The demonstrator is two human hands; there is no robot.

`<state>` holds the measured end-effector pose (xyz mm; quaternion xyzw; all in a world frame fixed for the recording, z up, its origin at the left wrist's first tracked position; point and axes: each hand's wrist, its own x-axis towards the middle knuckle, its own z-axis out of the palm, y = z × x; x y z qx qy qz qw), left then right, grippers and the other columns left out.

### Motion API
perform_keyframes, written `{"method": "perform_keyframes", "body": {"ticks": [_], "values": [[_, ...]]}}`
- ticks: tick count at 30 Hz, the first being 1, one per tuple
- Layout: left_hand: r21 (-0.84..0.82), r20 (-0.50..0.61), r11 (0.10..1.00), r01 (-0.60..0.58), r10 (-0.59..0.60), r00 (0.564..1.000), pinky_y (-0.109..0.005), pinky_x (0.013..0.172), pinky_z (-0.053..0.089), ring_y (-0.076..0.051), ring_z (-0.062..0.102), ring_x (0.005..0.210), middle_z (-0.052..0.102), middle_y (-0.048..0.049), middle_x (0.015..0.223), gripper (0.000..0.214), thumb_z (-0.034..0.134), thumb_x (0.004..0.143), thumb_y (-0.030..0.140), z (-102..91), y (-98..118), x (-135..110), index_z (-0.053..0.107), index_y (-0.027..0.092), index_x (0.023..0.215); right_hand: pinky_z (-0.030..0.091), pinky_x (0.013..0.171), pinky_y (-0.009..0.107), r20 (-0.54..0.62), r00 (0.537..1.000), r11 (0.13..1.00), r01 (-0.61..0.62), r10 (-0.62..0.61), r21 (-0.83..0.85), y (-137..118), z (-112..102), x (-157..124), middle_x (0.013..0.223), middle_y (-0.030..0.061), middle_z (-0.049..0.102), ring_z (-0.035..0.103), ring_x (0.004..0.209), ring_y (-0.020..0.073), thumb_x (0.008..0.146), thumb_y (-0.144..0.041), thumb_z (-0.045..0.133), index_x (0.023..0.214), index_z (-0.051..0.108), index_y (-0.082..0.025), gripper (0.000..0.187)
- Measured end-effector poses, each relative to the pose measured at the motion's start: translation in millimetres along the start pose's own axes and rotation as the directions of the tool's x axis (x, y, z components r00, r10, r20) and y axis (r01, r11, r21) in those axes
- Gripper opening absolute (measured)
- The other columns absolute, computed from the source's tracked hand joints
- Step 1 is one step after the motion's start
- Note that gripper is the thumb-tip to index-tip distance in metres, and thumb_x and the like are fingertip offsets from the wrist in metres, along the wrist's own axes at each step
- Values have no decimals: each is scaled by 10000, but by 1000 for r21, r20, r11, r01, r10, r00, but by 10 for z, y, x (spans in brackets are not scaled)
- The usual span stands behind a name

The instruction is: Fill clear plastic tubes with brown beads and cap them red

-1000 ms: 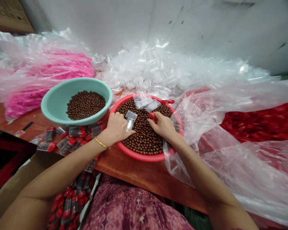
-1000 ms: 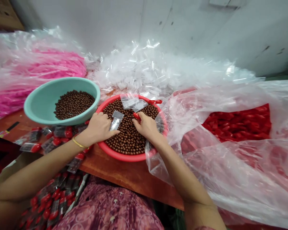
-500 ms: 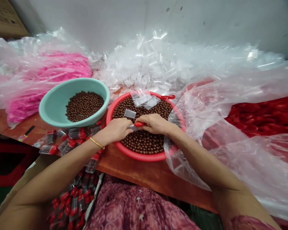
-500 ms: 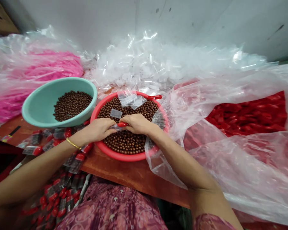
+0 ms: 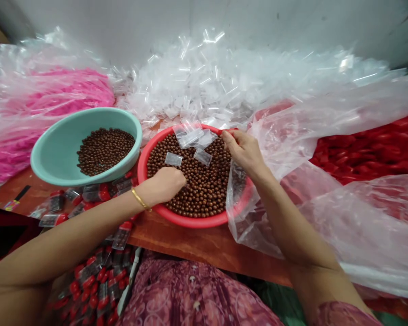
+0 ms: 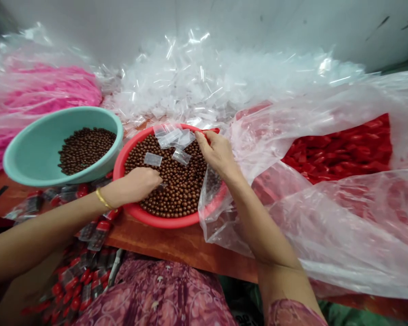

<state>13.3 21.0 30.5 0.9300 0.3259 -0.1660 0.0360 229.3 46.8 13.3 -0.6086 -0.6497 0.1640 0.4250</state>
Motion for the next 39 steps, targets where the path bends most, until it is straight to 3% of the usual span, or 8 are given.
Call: {"method": "perform_keyframes", "body": {"ticks": [4,8,12,16,22,31,35,39], "values": [[-153,-47,988,-36,29,998,-292,647,447,-207,627,711,674,-126,760,246,422,791,28,104,66,221,661,87,785,273,412,227,66,977,844,-210,205,493,64,100,-222,536,-39,413,339,426,79,820,-536,455,685,569,-193,386],[-499,-96,866,-40,-9,995,-247,597,408,-146,554,611,623,-24,633,115,530,716,58,163,5,371,630,105,686,323,402,223,135,948,662,-298,287,688,108,123,-277,596,-38,475,405,446,82,750,-479,507,731,569,-201,285],[-870,-193,461,-175,8,981,-221,664,440,-113,571,688,667,-1,744,103,598,713,118,182,-69,389,648,106,802,445,647,276,-34,994,875,-73,101,479,80,46,-292,755,-1,582,535,712,137,709,-383,608,753,619,-206,182],[-975,-214,71,-210,-60,975,-254,764,472,-117,603,774,695,-36,867,271,662,689,161,230,-115,263,644,97,951,416,706,316,-63,992,989,116,-110,90,0,-63,-360,723,21,565,506,721,153,766,-367,609,689,659,-196,194],[-942,-192,-246,-228,-162,968,-288,806,496,-127,605,824,684,-56,939,394,764,609,192,292,-84,61,625,107,967,394,529,247,132,989,951,-99,63,292,-118,-20,-466,569,-14,576,503,535,108,720,-461,643,670,661,-169,297],[-915,-141,-348,-205,-202,969,-267,711,505,-93,563,704,594,-1,812,353,752,647,283,329,42,-108,585,114,907,396,364,178,189,914,665,-392,358,636,-267,31,-595,448,-54,577,515,334,82,544,-494,776,692,586,-171,403],[-920,-242,-247,-305,-255,936,-271,738,489,-115,552,771,595,-19,875,369,739,661,267,390,82,-83,577,120,957,470,422,180,111,964,735,-256,242,627,-312,128,-629,537,-61,622,587,403,88,607,-413,766,714,596,-189,301],[-928,-318,-114,-355,-255,913,-287,758,478,-143,540,810,601,-40,898,349,696,708,294,451,91,-53,582,122,990,573,633,263,44,992,922,92,-117,375,-321,230,-695,842,11,736,689,641,135,787,-274,627,908,671,-211,143]]}}
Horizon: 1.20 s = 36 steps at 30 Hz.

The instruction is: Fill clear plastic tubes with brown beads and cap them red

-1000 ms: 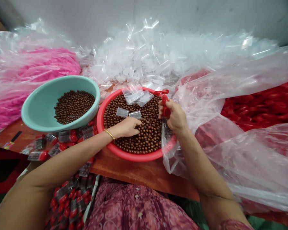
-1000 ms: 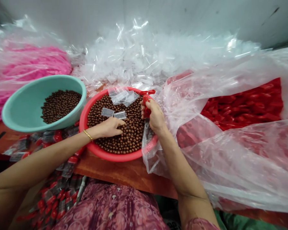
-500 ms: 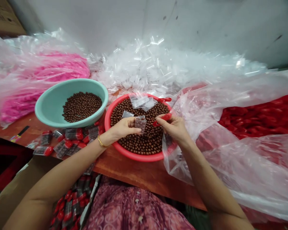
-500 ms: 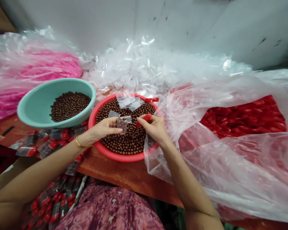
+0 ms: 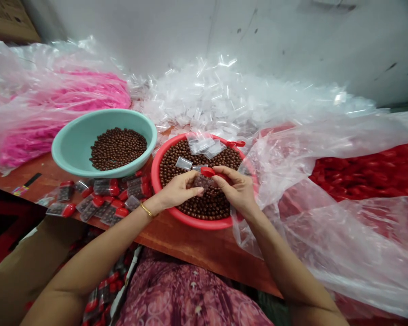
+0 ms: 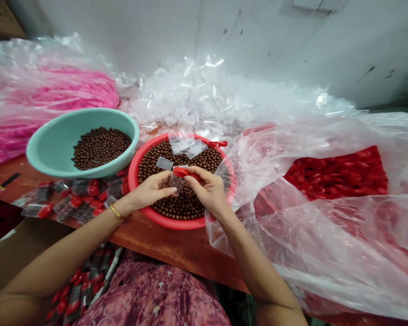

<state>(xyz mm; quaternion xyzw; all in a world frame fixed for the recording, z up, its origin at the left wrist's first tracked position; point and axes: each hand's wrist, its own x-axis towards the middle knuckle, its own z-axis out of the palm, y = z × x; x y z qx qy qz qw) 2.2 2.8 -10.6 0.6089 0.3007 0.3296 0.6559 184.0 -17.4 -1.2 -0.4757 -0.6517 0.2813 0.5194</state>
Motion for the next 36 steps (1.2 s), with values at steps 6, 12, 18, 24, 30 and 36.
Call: {"method": "perform_keyframes", "body": {"ticks": [6,12,18,24,30,36], "values": [[83,-51,997,1,3,999,-237,683,452,-113,489,738,546,-12,845,305,612,768,316,3,38,-43,546,128,999,541,886,299,147,867,777,493,-476,-391,-14,-7,-84,1122,86,691,661,1012,164,863,-77,490,1196,588,-210,372],[83,-23,996,8,-6,1000,-209,607,417,-92,459,669,493,6,786,228,550,802,322,31,93,-81,508,140,933,551,858,305,203,845,735,531,-494,-422,-76,-19,-175,1141,80,681,662,998,166,875,-63,456,1286,519,-244,454],[177,-3,983,-42,43,999,-237,685,432,-126,524,758,572,-29,860,213,499,839,323,28,77,-101,507,149,962,564,822,306,199,866,756,498,-458,-425,-108,-83,-221,1075,64,705,682,944,175,876,-90,468,1255,548,-257,422],[372,-64,925,-82,113,992,-266,747,416,-148,506,810,564,-20,882,246,598,769,299,30,84,-117,531,141,946,568,822,310,274,840,716,543,-469,-439,-172,-87,-241,1101,97,691,674,965,177,868,-54,476,1295,504,-230,463],[520,-102,854,-22,88,991,-242,638,373,-129,491,692,530,26,745,192,603,749,307,51,113,-149,514,164,841,570,827,308,354,817,704,574,-455,-419,-180,-141,-269,1122,100,682,662,1000,180,859,-38,487,1333,459,-232,513],[567,-97,824,-15,85,992,-230,592,357,-119,466,645,501,33,700,177,578,747,320,57,137,-152,478,177,777,572,853,333,407,834,706,539,-372,-459,-183,-117,-318,1201,114,646,650,1048,199,878,-74,463,1417,345,-239,576]]}}
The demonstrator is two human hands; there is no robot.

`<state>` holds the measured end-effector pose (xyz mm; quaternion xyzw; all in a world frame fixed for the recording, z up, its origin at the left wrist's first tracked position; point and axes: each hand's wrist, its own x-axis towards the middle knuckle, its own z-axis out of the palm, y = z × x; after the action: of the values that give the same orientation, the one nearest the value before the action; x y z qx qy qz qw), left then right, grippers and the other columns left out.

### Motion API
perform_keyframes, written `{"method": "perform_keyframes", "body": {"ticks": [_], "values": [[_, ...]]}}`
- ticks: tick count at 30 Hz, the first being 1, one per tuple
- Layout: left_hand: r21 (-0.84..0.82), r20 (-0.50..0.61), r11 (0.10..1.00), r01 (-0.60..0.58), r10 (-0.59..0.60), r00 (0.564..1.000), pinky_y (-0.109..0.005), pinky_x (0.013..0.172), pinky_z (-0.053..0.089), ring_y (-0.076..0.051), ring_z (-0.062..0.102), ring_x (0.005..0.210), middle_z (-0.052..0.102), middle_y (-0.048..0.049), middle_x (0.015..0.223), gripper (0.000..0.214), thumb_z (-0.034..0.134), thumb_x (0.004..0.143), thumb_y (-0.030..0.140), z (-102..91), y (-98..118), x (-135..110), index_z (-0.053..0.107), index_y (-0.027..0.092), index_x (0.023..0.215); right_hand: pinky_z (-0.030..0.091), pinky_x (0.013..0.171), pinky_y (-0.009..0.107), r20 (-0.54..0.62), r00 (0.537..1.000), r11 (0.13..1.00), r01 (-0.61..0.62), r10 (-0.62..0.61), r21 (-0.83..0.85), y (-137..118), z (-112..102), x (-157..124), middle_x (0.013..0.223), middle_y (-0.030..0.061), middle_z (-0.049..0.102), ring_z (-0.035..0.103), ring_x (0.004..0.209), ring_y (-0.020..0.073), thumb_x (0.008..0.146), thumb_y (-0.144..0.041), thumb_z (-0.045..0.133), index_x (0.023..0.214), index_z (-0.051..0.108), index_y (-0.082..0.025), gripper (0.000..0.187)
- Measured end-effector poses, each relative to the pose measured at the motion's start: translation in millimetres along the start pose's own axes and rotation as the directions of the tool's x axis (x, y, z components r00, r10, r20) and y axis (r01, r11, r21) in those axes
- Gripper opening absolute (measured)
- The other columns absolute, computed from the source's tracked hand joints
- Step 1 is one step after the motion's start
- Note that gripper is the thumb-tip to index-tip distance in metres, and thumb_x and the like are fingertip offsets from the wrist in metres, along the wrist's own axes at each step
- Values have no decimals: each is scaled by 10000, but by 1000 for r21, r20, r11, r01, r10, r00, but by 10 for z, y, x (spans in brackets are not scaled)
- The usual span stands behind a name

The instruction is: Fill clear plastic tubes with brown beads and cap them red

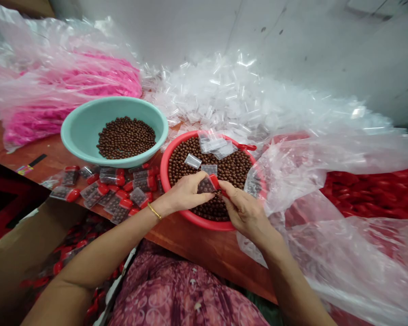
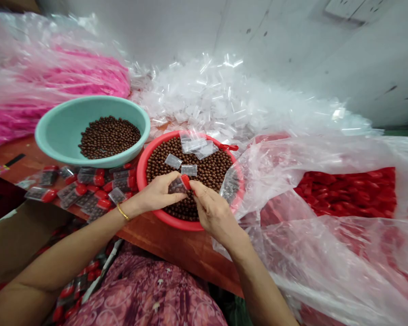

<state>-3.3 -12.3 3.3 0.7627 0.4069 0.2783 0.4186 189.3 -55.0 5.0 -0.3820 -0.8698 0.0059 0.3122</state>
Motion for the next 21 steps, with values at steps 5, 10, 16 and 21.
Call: {"method": "perform_keyframes", "body": {"ticks": [5,10,16,21], "values": [[62,-21,998,12,-10,1000,-215,552,326,-106,440,598,483,42,644,141,569,716,277,-2,7,-3,467,180,726,525,954,382,17,995,995,102,-103,10,21,-22,7,1220,132,634,610,1125,211,847,-27,440,1440,327,-213,632],[54,8,999,-8,7,1000,-205,524,306,-95,426,565,473,51,607,109,567,666,244,9,12,5,492,174,704,551,862,329,40,998,980,45,-54,196,58,-148,104,1067,74,706,671,977,188,845,-124,505,1204,595,-228,384],[162,71,986,-41,30,997,-215,504,298,-97,430,517,489,41,563,106,579,625,242,22,72,-22,501,172,643,536,687,297,-140,842,744,-368,521,558,-44,225,428,891,57,667,631,737,149,946,-414,294,1086,622,-198,417],[373,75,925,-71,46,996,-232,517,350,-131,501,519,581,-3,595,119,601,641,271,24,95,-69,561,169,687,463,936,359,15,847,651,-420,532,632,-64,445,567,1113,67,621,590,1008,165,954,-483,205,1267,521,-228,513]]}}
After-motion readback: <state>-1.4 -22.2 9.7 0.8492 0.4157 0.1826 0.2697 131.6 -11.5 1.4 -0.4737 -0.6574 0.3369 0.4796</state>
